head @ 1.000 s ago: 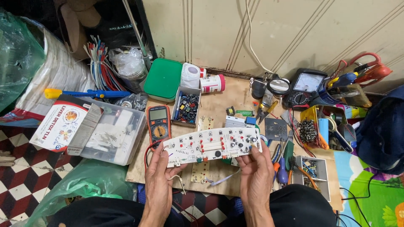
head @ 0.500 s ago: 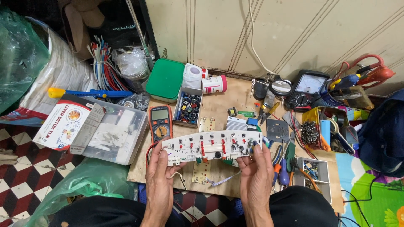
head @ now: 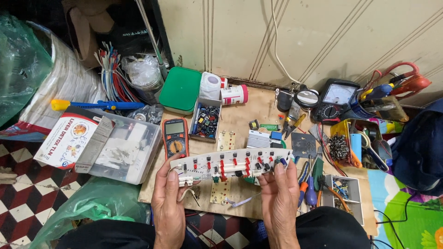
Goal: The person is sorting through a bag of electronic circuit boards and arranging them on a workspace for inspection.
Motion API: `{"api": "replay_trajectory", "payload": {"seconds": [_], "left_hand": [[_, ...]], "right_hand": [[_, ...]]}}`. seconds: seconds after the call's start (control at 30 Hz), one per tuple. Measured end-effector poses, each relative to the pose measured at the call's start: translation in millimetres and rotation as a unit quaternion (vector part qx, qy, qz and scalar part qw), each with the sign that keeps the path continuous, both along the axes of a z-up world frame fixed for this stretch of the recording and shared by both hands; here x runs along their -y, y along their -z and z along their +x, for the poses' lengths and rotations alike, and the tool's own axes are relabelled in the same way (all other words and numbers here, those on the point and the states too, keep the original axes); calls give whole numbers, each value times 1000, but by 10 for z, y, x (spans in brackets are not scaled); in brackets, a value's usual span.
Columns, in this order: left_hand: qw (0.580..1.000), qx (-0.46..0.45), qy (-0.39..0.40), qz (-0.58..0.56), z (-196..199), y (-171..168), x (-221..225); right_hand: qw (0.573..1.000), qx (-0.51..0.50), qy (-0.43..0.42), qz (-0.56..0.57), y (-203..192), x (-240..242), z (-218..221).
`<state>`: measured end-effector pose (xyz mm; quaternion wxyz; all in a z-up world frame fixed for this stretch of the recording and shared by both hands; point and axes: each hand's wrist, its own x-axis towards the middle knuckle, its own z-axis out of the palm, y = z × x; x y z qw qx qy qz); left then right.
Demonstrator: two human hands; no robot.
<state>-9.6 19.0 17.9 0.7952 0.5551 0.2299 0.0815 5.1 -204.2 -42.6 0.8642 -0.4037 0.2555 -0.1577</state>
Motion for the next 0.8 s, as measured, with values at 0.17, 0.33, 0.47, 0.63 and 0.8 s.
{"api": "replay_trajectory", "payload": {"seconds": [0.17,0.33,0.47,0.63,0.8], "left_hand": [[998,-53,-13,41,7,-270,-34],[990,-143,-6,5,88,-773,-101],[979,-203,-12,-13,154,-1039,-107],[974,-224,-20,-41,184,-984,-134],[968,-223,-16,-109,165,-736,-207]], "right_hand": [[999,9,-29,14,-249,-62,-5],[999,-11,-45,16,-358,-91,17],[997,4,-72,-8,-403,-100,11],[996,-10,-80,-40,-537,-106,8],[996,-7,-77,-48,-512,-67,-13]]}}
